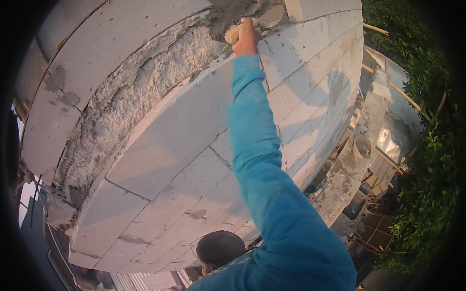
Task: The person scoops wet cement from a bucket with a trowel and applies it to a curved exterior wall, smoothing the surface in repeated strokes. The person works on a section of the wall, spreading and leveling the cement to cover the underlying blocks.
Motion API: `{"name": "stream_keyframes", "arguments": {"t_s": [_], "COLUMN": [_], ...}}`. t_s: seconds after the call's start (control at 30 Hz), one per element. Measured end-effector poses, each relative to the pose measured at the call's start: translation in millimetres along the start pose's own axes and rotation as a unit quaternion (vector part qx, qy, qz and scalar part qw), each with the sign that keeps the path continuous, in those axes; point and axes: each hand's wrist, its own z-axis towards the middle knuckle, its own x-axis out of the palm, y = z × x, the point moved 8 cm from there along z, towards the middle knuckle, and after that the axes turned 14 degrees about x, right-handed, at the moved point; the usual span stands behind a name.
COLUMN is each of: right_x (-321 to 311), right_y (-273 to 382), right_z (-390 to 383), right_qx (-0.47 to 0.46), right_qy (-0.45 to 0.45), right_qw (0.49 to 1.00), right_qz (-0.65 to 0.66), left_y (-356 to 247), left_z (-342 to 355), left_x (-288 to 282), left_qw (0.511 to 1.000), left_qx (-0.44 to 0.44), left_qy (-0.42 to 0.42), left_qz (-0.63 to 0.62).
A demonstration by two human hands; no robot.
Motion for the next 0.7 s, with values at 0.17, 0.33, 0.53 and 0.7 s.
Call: {"name": "stream_keyframes", "arguments": {"t_s": [0.17,0.33,0.53,0.7], "right_x": [-26,-31,-11,4], "right_y": [11,17,10,-16], "right_z": [-17,-8,-3,29], "right_qx": [0.078,0.101,0.122,0.136], "right_qy": [0.107,0.155,0.171,0.161], "right_qw": [0.986,0.977,0.964,0.944], "right_qz": [0.101,0.108,0.164,0.255], "left_y": [-21,-18,-32,-41], "left_z": [20,40,42,52], "left_x": [-2,7,-7,-10], "left_qw": [0.982,0.989,0.996,0.997], "left_qx": [0.117,0.106,0.067,0.062], "left_qy": [0.064,0.059,0.052,0.05], "left_qz": [0.135,0.085,0.037,0.023]}}
